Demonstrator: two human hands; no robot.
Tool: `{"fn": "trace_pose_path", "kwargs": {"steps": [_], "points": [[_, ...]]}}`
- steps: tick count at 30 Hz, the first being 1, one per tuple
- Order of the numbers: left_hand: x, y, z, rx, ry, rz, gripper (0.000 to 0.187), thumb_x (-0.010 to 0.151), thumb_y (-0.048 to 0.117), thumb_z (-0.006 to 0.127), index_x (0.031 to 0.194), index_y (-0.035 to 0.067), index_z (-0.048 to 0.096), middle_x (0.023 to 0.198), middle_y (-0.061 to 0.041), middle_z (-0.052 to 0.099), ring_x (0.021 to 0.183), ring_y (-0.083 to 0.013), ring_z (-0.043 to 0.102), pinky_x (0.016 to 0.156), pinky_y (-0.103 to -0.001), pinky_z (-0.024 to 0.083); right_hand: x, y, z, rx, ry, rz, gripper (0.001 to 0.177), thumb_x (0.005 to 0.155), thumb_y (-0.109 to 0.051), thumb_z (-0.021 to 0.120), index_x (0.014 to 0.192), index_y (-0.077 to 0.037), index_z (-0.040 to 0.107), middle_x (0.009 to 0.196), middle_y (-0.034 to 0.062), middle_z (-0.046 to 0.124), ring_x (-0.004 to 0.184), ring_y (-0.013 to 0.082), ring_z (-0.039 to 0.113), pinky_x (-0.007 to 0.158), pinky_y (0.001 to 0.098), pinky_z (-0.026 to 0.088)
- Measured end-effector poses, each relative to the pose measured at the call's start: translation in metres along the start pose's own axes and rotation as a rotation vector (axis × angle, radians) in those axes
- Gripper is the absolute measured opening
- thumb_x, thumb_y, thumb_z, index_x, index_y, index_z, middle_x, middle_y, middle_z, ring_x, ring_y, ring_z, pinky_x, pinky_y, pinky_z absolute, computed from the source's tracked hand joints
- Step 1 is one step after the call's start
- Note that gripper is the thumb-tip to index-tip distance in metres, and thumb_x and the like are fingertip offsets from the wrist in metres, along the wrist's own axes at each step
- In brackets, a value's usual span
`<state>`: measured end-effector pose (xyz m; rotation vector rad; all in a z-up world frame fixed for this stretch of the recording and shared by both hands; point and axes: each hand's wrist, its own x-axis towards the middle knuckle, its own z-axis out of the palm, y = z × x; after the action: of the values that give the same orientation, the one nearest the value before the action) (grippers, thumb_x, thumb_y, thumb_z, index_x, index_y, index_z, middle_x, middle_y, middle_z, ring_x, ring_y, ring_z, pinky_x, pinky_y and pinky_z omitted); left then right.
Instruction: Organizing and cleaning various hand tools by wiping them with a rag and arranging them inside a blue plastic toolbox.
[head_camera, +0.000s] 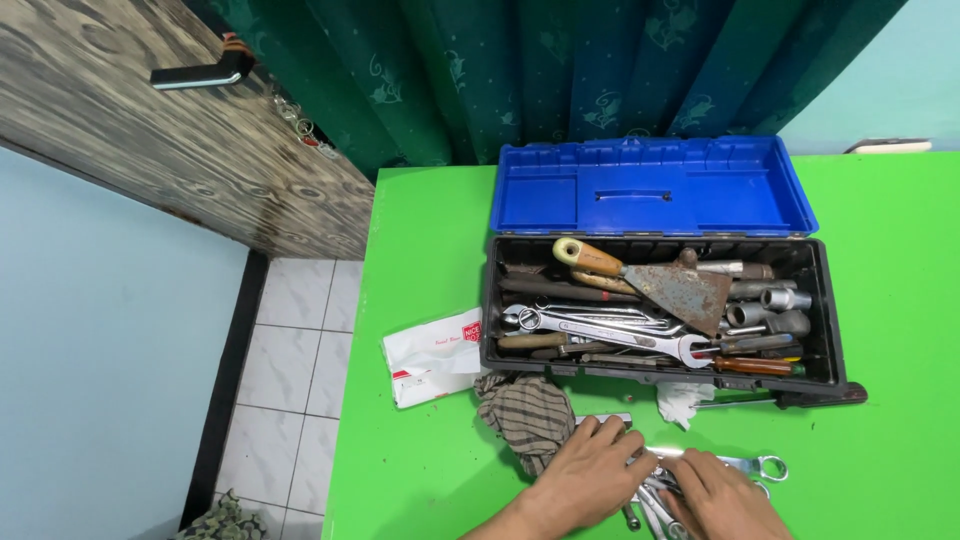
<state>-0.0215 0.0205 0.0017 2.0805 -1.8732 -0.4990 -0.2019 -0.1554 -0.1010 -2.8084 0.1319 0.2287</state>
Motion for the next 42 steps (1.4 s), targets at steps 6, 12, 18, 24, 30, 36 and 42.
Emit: {"fn": "trace_pose_path", "kwargs": {"steps": [6, 12, 18, 24, 30, 36, 42], "points": [[-0.001, -0.003, 0.007, 0.039, 0.081, 0.044, 0.011, 0.094, -0.001, 0.058, 0.105, -0.001, 0.062, 0.109, -0.019, 0.061, 0.118, -0.0403, 0.052, 0.097, -0.056, 0.045, -0.011, 0.000, 0.027, -0.067, 0.184, -0.003, 0.035, 0.090, -0.039, 0.068, 0.112, -0.012, 0.064, 0.108, 0.0072, 0.067, 0.094, 0.0229, 0.064, 0.077, 0.0380, 0.060], [-0.002, -0.003, 0.009, -0.052, -0.104, 0.025, 0.021, 0.095, -0.005, 0.062, 0.115, -0.007, 0.062, 0.125, -0.025, 0.059, 0.123, -0.0384, 0.049, 0.104, -0.062, 0.042, -0.014, 0.008, 0.035, -0.073, 0.286, -0.068, 0.034, 0.092, -0.029, 0.065, 0.119, -0.011, 0.061, 0.114, 0.0094, 0.065, 0.098, 0.0269, 0.063, 0.077, 0.0418, 0.057], [-0.004, -0.002, -0.009, -0.041, 0.185, 0.079, 0.008, 0.099, -0.005, 0.058, 0.107, -0.005, 0.059, 0.112, -0.022, 0.059, 0.106, -0.0369, 0.053, 0.084, -0.048, 0.046, 0.004, -0.010, -0.046, -0.075, 0.382, -0.162, 0.025, 0.092, -0.023, 0.066, 0.114, -0.011, 0.063, 0.100, 0.0040, 0.065, 0.080, 0.0208, 0.059, 0.061, 0.0356, 0.046], [0.009, -0.002, -0.055, 0.009, 0.498, 0.102, 0.005, 0.102, -0.002, 0.062, 0.102, 0.003, 0.060, 0.097, -0.011, 0.058, 0.084, -0.0280, 0.056, 0.070, -0.037, 0.043, 0.035, -0.016, -0.117, -0.174, 0.556, -0.319, 0.023, 0.093, -0.024, 0.064, 0.110, -0.008, 0.065, 0.100, 0.0039, 0.068, 0.081, 0.0230, 0.061, 0.072, 0.0367, 0.045], [0.018, -0.014, -0.066, 0.121, 0.611, 0.057, 0.007, 0.099, -0.005, 0.068, 0.101, 0.001, 0.067, 0.097, -0.012, 0.064, 0.081, -0.0250, 0.057, 0.062, -0.034, 0.039, 0.009, -0.009, -0.057, 0.076, 0.861, 0.071, 0.044, 0.074, -0.032, 0.084, 0.108, -0.009, 0.067, 0.127, 0.0168, 0.062, 0.121, 0.0332, 0.065, 0.102, 0.0455, 0.051], [0.028, -0.028, -0.083, 0.201, 0.613, 0.115, 0.010, 0.097, -0.005, 0.065, 0.103, 0.001, 0.067, 0.095, -0.011, 0.064, 0.081, -0.0240, 0.058, 0.062, -0.033, 0.041, 0.035, -0.011, -0.119, -0.060, 0.817, 0.012, 0.042, 0.085, -0.012, 0.083, 0.125, -0.015, 0.070, 0.129, 0.0121, 0.070, 0.123, 0.0310, 0.068, 0.103, 0.0471, 0.046], [0.055, -0.087, -0.081, 0.225, 0.428, -0.185, 0.027, 0.082, -0.008, 0.073, 0.106, -0.001, 0.063, 0.094, -0.012, 0.057, 0.085, -0.0300, 0.056, 0.060, -0.041, 0.052, 0.060, 0.001, -0.140, -0.051, 0.640, -0.253, 0.024, 0.086, -0.015, 0.077, 0.102, -0.002, 0.065, 0.101, 0.0141, 0.070, 0.083, 0.0248, 0.066, 0.071, 0.0372, 0.054]]}}
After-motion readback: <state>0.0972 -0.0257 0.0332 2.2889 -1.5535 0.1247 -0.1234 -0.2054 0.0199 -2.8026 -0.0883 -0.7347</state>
